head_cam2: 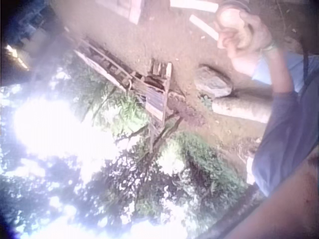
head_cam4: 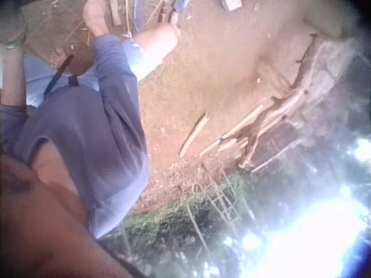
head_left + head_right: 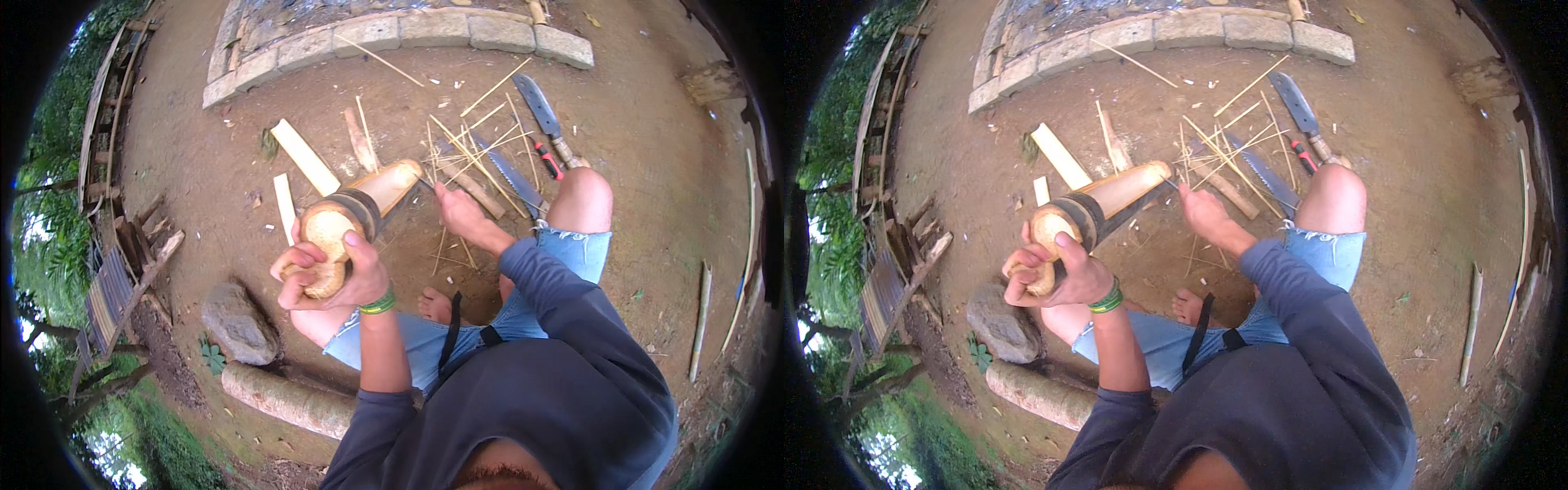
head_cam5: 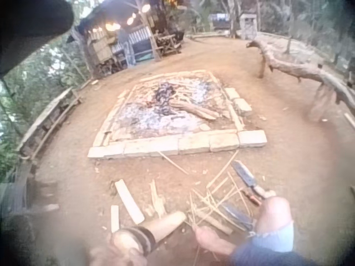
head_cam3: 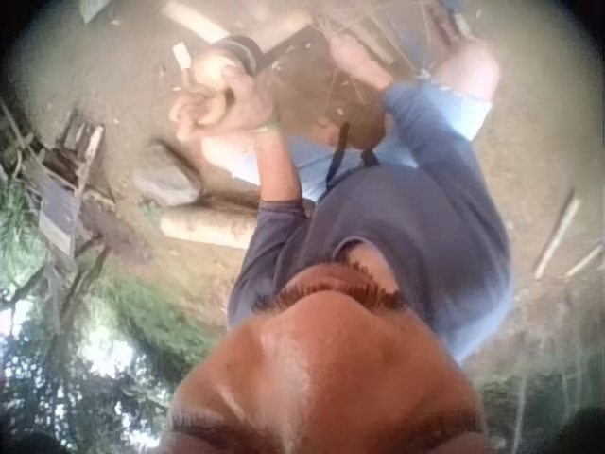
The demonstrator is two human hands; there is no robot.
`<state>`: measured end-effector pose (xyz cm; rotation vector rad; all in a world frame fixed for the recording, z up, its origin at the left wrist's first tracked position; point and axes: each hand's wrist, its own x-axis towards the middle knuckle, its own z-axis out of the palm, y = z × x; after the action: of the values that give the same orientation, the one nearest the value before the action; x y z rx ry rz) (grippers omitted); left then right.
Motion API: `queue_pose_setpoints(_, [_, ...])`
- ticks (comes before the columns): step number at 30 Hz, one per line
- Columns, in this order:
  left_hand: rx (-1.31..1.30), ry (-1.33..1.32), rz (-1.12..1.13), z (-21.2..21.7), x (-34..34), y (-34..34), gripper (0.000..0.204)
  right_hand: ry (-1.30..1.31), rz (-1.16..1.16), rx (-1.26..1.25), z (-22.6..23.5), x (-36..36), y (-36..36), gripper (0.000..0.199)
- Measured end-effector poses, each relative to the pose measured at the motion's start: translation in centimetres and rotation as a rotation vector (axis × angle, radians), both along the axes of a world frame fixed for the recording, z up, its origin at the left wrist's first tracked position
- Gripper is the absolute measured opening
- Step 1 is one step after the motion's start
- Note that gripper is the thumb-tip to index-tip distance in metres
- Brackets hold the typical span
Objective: The person sits on the ground and uses a knife to carve and shape a cylindrical piece of wood. They hold the wood in their left hand and use the knife in their right hand to shave off thin strips, gradually refining the object's shape.
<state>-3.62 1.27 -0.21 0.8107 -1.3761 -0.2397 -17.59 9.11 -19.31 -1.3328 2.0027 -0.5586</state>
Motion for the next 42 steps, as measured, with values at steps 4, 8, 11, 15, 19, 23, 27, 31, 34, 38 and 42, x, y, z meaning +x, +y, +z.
queue_pose_setpoints(4, [-0.021,-0.044,0.057,0.0,0.8,-1.0,0.056,-0.131,0.031,-0.008,9.1,2.1,-0.2,0.011])
queue_pose_setpoints(8, [0.005,-0.004,0.071,-0.6,1.7,-0.9,0.056,-0.082,-0.018,-0.033,11.5,3.8,1.1,0.014])
queue_pose_setpoints(11, [-0.014,0.019,-0.029,-0.2,0.5,-0.8,0.056,0.004,-0.103,0.077,-1.5,1.0,0.4,0.016])
queue_pose_setpoints(15, [0.009,0.034,0.044,-0.1,0.5,-1.1,0.058,0.046,-0.030,0.197,-5.6,0.3,-1.2,0.021])
queue_pose_setpoints(19, [0.028,0.079,0.044,0.5,0.4,-1.9,0.057,0.050,0.023,0.208,-6.2,-0.4,-2.0,0.019])
queue_pose_setpoints(23, [0.042,0.143,-0.011,0.6,1.0,-2.9,0.054,-0.239,-0.110,-0.069,-7.5,-2.7,-1.8,0.024])
queue_pose_setpoints(27, [0.046,0.170,-0.003,-0.2,3.5,-3.1,0.051,-0.193,-0.087,-0.191,1.5,0.1,-1.7,0.022])
queue_pose_setpoints(31, [0.032,0.126,-0.063,-0.3,2.5,-1.5,0.051,-0.128,0.035,-0.374,10.2,4.2,1.1,0.014])
queue_pose_setpoints(34, [0.045,0.157,-0.075,-0.2,2.4,-0.7,0.050,-0.126,-0.026,-0.115,7.7,3.6,1.0,0.015])
queue_pose_setpoints(38, [0.036,0.101,-0.122,-0.1,1.9,-0.3,0.054,0.012,-0.032,0.003,-5.1,0.3,0.2,0.020])
queue_pose_setpoints(42, [0.037,0.055,-0.061,-0.4,2.6,-0.6,0.055,-0.069,-0.042,0.115,-6.3,0.0,-0.8,0.022])
